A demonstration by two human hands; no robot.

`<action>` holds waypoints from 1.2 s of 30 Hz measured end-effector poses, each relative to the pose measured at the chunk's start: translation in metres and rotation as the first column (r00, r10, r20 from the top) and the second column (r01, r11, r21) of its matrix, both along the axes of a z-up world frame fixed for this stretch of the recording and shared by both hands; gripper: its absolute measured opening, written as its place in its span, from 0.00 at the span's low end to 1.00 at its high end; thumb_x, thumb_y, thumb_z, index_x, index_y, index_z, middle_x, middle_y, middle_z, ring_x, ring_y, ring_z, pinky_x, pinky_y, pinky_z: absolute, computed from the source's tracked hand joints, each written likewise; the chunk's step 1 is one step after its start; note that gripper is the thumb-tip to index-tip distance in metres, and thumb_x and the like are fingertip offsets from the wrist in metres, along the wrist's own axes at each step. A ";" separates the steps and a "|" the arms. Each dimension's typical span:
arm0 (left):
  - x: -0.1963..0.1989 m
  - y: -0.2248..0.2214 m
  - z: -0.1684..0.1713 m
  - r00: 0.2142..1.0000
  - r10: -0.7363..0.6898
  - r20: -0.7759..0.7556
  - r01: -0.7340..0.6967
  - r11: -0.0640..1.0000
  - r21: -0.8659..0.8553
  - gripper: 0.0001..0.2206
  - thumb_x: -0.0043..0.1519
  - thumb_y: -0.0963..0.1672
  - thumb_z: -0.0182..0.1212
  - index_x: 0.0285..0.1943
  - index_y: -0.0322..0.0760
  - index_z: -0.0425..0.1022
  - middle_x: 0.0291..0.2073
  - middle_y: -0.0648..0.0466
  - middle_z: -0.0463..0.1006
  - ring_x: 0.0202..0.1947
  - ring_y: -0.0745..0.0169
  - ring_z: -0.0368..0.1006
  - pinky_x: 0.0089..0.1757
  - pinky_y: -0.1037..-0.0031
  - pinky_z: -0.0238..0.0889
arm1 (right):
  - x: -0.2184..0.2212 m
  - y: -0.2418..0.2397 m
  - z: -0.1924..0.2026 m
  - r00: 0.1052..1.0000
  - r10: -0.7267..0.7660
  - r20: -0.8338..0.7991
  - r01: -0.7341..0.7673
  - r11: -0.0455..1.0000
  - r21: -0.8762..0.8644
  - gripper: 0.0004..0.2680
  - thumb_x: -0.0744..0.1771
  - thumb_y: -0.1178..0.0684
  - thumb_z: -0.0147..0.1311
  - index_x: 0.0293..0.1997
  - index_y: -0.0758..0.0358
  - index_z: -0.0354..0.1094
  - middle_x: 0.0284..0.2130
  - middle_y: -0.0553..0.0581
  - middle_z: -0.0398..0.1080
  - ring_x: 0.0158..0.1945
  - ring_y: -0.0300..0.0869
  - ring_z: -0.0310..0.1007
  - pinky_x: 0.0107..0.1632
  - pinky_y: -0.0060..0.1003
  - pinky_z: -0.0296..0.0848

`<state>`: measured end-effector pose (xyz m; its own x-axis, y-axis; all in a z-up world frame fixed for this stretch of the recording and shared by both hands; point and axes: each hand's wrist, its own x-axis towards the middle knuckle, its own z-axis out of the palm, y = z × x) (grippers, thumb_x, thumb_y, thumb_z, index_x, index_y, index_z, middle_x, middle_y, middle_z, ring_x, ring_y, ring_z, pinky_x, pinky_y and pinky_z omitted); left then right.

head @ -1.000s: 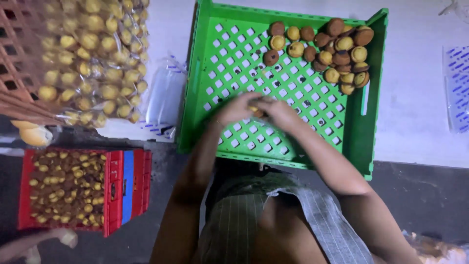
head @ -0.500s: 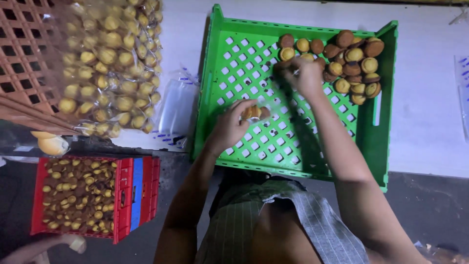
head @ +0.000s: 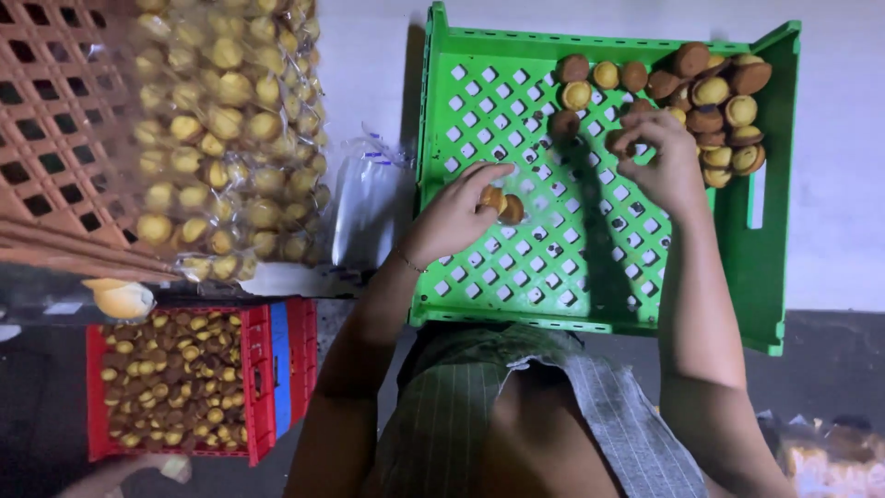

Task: Packing small walnut-shaped breads from a green plastic crate into individual or small plastic bags.

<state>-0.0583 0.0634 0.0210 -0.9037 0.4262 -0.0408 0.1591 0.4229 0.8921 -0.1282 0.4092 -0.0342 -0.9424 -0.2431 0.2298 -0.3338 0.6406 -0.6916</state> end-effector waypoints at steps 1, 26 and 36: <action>-0.003 -0.002 0.005 1.000 -0.013 0.004 0.013 1.000 0.001 0.28 0.55 0.38 0.51 0.69 0.40 0.68 0.63 0.45 0.70 0.63 0.39 0.69 0.60 0.55 0.65 | 0.009 -0.004 0.006 1.000 -0.013 0.004 0.013 1.000 0.001 0.11 0.59 0.65 0.65 0.41 0.60 0.76 0.54 0.61 0.72 0.56 0.57 0.73 0.58 0.51 0.71; 0.044 0.024 -0.009 0.990 0.143 0.006 -0.142 0.986 -0.086 0.30 0.54 0.38 0.53 0.71 0.39 0.66 0.63 0.46 0.69 0.64 0.41 0.68 0.61 0.57 0.62 | -0.041 -0.059 -0.117 0.948 -0.020 -0.316 0.132 0.933 0.336 0.16 0.63 0.55 0.65 0.56 0.58 0.73 0.47 0.58 0.71 0.53 0.54 0.70 0.55 0.50 0.68; 0.061 0.057 0.032 0.974 0.155 0.166 -0.165 0.985 0.048 0.28 0.60 0.38 0.52 0.73 0.37 0.60 0.68 0.46 0.64 0.61 0.49 0.73 0.49 0.71 0.75 | 0.058 -0.029 0.074 0.921 0.377 -0.102 -0.375 0.780 -0.500 0.08 0.68 0.67 0.53 0.40 0.56 0.72 0.47 0.53 0.73 0.56 0.41 0.72 0.66 0.39 0.74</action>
<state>0.0026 0.1201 0.0532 -0.9441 0.2828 -0.1694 -0.0536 0.3753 0.9254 -0.0703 0.3800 0.0399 -0.8016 -0.4304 0.4149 -0.4718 0.0292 -0.8812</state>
